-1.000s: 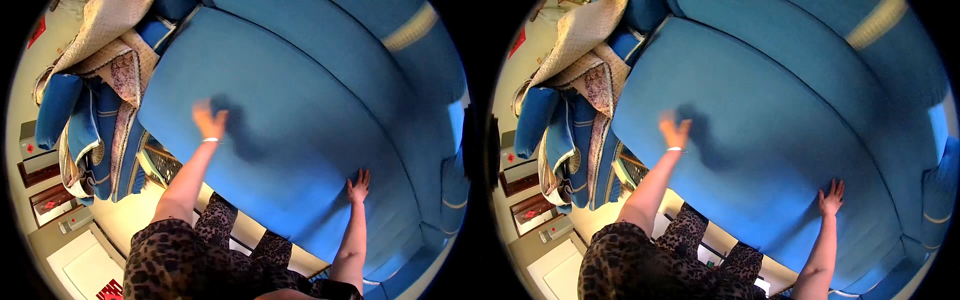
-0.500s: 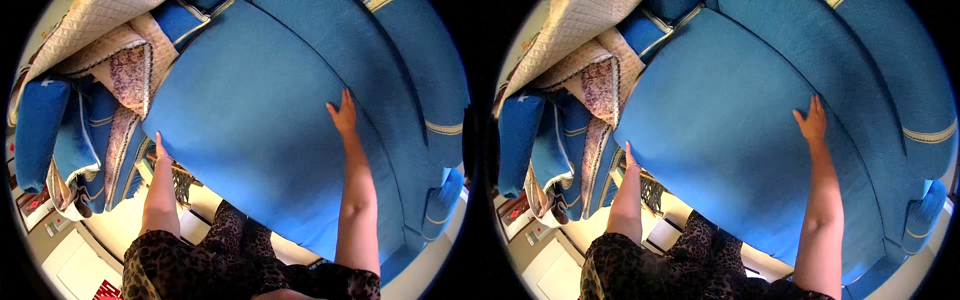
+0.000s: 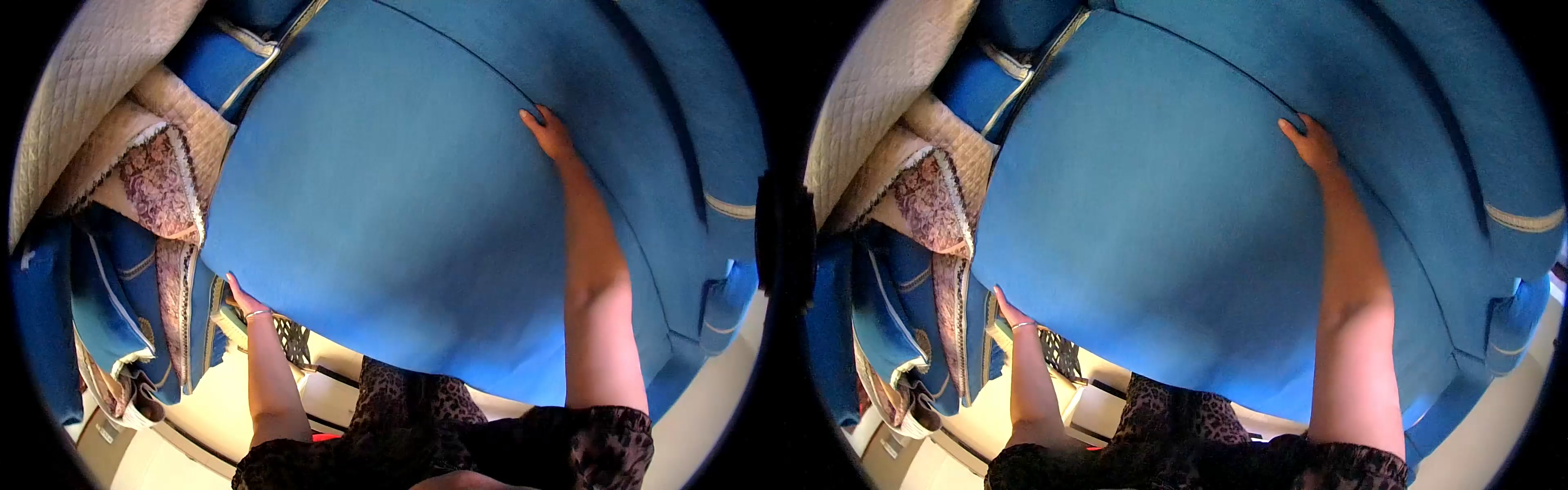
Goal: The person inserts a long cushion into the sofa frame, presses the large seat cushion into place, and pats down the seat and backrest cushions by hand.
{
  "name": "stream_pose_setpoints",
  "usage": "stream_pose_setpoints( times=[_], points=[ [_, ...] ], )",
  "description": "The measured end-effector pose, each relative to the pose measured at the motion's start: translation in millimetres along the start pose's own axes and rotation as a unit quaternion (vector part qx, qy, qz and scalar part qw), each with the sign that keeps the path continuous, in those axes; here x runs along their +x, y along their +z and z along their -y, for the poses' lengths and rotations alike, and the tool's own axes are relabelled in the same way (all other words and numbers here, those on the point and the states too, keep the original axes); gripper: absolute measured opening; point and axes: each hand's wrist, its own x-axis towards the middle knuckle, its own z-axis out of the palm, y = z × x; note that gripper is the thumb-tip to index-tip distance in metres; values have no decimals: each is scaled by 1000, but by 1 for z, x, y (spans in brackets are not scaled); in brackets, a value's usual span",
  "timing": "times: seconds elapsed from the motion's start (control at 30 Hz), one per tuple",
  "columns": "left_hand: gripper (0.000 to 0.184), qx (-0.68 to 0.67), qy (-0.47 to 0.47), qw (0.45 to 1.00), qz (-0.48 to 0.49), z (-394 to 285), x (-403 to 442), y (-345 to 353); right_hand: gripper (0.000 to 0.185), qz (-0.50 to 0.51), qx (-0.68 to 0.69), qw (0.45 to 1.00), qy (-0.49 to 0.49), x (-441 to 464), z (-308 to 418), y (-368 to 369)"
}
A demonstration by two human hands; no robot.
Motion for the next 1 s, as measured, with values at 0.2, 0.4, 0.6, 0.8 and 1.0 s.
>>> stream_pose_setpoints(
  times=[0.2, 0.4, 0.6, 0.8, 1.0],
  points=[
    [102, 86, -21, 996, -24, 3, 8, 16, 79, -222, -34, 970, -97, -4, -9, 54],
    [67, 631, 519, 577, -14, 59, -62, 131, 68, -243, 0, 943, -227, -95, 57, 69],
    [78, 736, 518, 414, 138, 159, -138, 255, 66, -256, -1, 949, -185, -119, -14, 93],
    [79, 722, 559, 390, 121, 173, -123, 247, 59, -276, 76, 915, 284, -244, -261, 95],
    [75, 723, 594, 344, 74, 184, -95, 238, 54, -404, 52, 840, 360, -345, -278, 158]
  ],
)
